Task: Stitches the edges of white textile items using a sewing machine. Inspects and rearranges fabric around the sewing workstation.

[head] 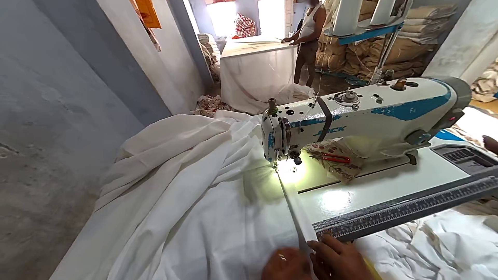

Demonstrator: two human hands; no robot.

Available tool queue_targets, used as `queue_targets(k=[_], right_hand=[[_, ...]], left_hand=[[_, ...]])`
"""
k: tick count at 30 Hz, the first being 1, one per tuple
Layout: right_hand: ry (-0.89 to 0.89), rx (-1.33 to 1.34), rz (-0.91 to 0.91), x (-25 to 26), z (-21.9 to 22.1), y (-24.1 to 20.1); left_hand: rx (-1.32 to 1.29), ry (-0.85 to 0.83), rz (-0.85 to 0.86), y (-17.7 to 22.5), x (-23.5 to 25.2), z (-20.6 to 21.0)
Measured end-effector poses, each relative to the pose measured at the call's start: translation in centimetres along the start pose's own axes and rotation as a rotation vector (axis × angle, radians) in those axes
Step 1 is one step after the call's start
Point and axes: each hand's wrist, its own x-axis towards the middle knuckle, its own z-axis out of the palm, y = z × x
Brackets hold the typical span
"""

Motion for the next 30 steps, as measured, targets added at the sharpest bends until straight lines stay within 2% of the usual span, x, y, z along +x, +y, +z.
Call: queue_targets(k=[2, 4, 6, 9, 13, 17, 19, 21, 23, 25, 28, 30], right_hand=[[-0.020, 0.039, 0.005, -0.2, 0.3, 0.0], [-0.022, 0.052, 0.007, -0.2, 0.8, 0.2], [-0.010, 0.046, 0.005, -0.1, 1.6, 0.6], [0.003, 0.052, 0.005, 0.3, 2.4, 1.2], [-0.023, 0.078, -0.006, 1.0, 2.3, 1.7], [-0.029, 0.038, -0.026, 1.0, 2.1, 1.5], [-0.036, 0.018, -0.022, 0.7, 2.1, 1.2], [-0.056, -0.007, 0.005, 0.4, 2.0, 0.9], [-0.085, 0.012, 0.071, -0.4, 1.8, 0.7], [-0.130, 0.144, 0.156, -1.3, 1.3, 1.2], [-0.237, 0.503, 0.304, -2.4, 0.2, 2.2], [-0.334, 0.868, 0.444, -2.8, -0.6, 2.5]], left_hand=[[0.229, -0.010, -0.073, -1.9, -1.2, 0.4], [0.442, -0.067, -0.066, -2.6, -2.5, 1.2], [0.528, -0.071, -0.054, -2.8, -3.1, 1.7], [0.513, -0.103, -0.088, -3.3, -1.9, 0.8], [0.405, -0.270, -0.166, -4.6, 1.0, -1.7], [0.303, -0.301, -0.105, -7.8, 3.3, -3.0], [0.346, -0.281, -0.078, -8.8, 3.8, -3.0], [0.438, -0.286, -0.193, -7.1, 3.6, -3.3], [0.489, -0.294, -0.484, -3.2, 2.5, -3.9], [0.530, -0.256, -0.740, -1.3, 0.4, -4.8], [0.574, -0.063, -0.858, -4.1, -4.1, -7.6], [0.590, -0.031, -0.935, -7.7, -6.2, -11.3]])
